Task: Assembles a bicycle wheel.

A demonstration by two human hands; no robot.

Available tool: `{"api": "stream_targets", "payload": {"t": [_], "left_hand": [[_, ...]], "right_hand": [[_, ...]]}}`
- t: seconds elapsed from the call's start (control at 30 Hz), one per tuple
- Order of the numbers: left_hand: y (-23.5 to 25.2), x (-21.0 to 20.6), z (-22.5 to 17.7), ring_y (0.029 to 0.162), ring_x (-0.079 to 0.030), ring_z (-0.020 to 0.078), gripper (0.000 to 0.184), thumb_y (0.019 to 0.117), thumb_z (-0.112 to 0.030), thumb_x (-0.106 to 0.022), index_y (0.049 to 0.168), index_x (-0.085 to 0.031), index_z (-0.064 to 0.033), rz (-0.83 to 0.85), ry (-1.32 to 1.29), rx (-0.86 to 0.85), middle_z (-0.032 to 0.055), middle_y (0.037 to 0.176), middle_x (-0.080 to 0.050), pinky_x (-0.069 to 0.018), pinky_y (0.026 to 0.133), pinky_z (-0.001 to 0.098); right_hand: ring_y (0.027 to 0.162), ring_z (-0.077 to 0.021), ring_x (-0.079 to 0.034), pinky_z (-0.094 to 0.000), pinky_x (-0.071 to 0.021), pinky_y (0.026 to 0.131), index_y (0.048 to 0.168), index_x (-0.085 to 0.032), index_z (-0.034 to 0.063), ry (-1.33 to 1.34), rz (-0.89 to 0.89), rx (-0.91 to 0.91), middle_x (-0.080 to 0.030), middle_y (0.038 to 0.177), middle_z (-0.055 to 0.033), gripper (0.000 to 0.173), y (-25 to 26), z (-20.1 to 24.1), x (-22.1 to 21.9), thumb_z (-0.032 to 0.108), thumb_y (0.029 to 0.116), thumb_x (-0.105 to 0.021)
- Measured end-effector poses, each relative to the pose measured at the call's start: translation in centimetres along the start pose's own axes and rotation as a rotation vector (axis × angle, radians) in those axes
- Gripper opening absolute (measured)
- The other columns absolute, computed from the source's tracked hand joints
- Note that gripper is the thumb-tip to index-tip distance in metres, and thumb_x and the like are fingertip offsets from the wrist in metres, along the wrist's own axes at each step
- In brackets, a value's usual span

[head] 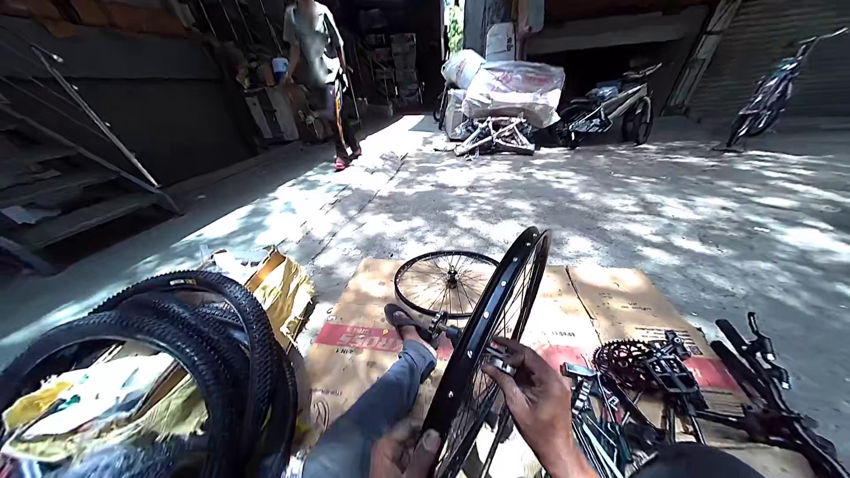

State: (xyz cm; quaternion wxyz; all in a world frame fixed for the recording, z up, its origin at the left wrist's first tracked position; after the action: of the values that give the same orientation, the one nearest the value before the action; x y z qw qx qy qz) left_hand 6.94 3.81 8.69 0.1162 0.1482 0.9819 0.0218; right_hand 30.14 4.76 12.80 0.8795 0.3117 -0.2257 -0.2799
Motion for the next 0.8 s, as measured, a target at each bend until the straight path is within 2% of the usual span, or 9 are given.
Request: {"api": "stream_targets", "payload": {"t": [0.07,0.17,0.27,0.33,0.4,0.47,0.57,0.7,0.8], "left_hand": [[0.5,-0.1,-0.3,0.059,-0.063,0.0112,0.033,0.0996,-0.034,-0.065,0.109,-0.067,-0.0029,0.010,0.017,-0.003,0.0042,0.081,-0.068,-0.0560,0.053,0.0283],[1.9,0.1,-1.9,0.096,-0.068,0.0165,0.052,0.0944,-0.052,-0.066,0.125,-0.066,-0.0091,0.079,0.127,-0.064,0.0054,0.112,-0.069,-0.0604,0.080,0.0343],[4.2,-1.7,-5.3,0.112,-0.065,0.0189,0.056,0.0976,-0.052,-0.059,0.139,-0.060,-0.0137,0.220,0.231,-0.139,0.0032,0.134,-0.062,-0.0600,0.090,0.0399],[6.2,-4.1,-7.7,0.116,-0.063,0.0184,0.055,0.1007,-0.044,-0.056,0.145,-0.055,-0.0124,0.319,0.272,-0.163,0.0038,0.141,-0.058,-0.0577,0.094,0.0410],[8.9,-6.7,-9.2,0.117,-0.064,0.0188,0.048,0.1041,-0.030,-0.054,0.147,-0.052,-0.0085,0.411,0.225,-0.146,0.0089,0.141,-0.058,-0.0568,0.098,0.0408],[11.0,-8.9,-9.8,0.114,-0.063,0.0192,0.046,0.1082,-0.026,-0.047,0.150,-0.048,-0.0073,0.494,0.130,-0.092,0.0133,0.140,-0.057,-0.0545,0.096,0.0394],[12.0,-11.0,-9.6,0.104,-0.062,0.0159,0.041,0.1114,-0.026,-0.036,0.142,-0.051,-0.0036,0.591,-0.001,-0.058,0.0126,0.123,-0.061,-0.0542,0.090,0.0355],[9.6,-9.8,-8.8,0.114,-0.061,0.0187,0.043,0.1102,-0.022,-0.036,0.141,-0.049,0.0044,0.665,-0.102,-0.157,0.0159,0.132,-0.060,-0.0527,0.099,0.0381],[4.8,-5.2,-2.9,0.094,-0.063,0.0065,0.062,0.0989,-0.047,-0.051,0.145,-0.048,-0.0066,0.654,-0.242,-0.007,0.0046,0.117,-0.066,-0.0542,0.081,0.0248]], "right_hand": [[0.077,-0.0079,-0.065,-0.0268,-0.0586,0.065,0.088,-0.070,0.0123,-0.100,0.015,0.004,-0.068,0.117,-0.0038,0.026,-0.7,0.1,1.0,0.038,0.0909,-0.075],[0.079,-0.0095,-0.067,-0.0277,-0.0603,0.068,0.095,-0.069,0.0112,0.041,0.127,-0.127,-0.069,0.097,0.0006,0.021,-4.4,-0.3,0.6,0.031,0.0928,-0.073],[0.082,-0.0103,-0.072,-0.0321,-0.0636,0.075,0.096,-0.073,0.0102,0.173,0.477,-0.347,-0.075,0.091,0.0010,0.016,-12.3,-1.2,-3.0,0.025,0.0908,-0.076],[0.089,-0.0064,-0.073,-0.0330,-0.0611,0.087,0.090,-0.076,0.0134,0.033,0.672,-0.278,-0.076,0.090,0.0045,0.016,-17.1,-1.4,-5.2,0.029,0.0873,-0.077],[0.093,-0.0051,-0.072,-0.0331,-0.0532,0.104,0.084,-0.077,0.0151,-0.064,0.760,-0.184,-0.076,0.086,0.0065,0.020,-20.0,-2.0,-6.6,0.034,0.0872,-0.075],[0.092,-0.0041,-0.071,-0.0303,-0.0489,0.108,0.081,-0.075,0.0161,-0.098,0.764,-0.087,-0.074,0.082,0.0070,0.020,-21.0,-2.2,-7.4,0.035,0.0885,-0.071],[0.085,-0.0038,-0.071,-0.0302,-0.0489,0.105,0.080,-0.074,0.0158,-0.071,0.720,0.009,-0.074,0.080,0.0057,0.021,-21.7,-2.3,-7.6,0.033,0.0902,-0.069],[0.083,-0.0052,-0.068,-0.0296,-0.0503,0.095,0.076,-0.072,0.0164,-0.068,0.688,0.017,-0.072,0.076,0.0056,0.022,-21.7,-2.6,-7.6,0.034,0.0889,-0.070],[0.082,-0.0060,-0.068,-0.0299,-0.0518,0.091,0.075,-0.072,0.0165,-0.063,0.688,0.028,-0.072,0.076,0.0054,0.023,-21.9,-2.6,-7.8,0.034,0.0893,-0.070]]}}
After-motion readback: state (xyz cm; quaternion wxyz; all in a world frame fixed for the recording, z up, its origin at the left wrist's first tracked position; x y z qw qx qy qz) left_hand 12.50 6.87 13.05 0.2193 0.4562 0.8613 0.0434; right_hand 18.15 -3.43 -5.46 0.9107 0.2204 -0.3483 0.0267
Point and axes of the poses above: each hand's wrist, its own y-axis towards the middle knuckle, its own x-axis out of the back of the hand, z = x × y, the point moved 9 cm from there along y, towards the middle knuckle
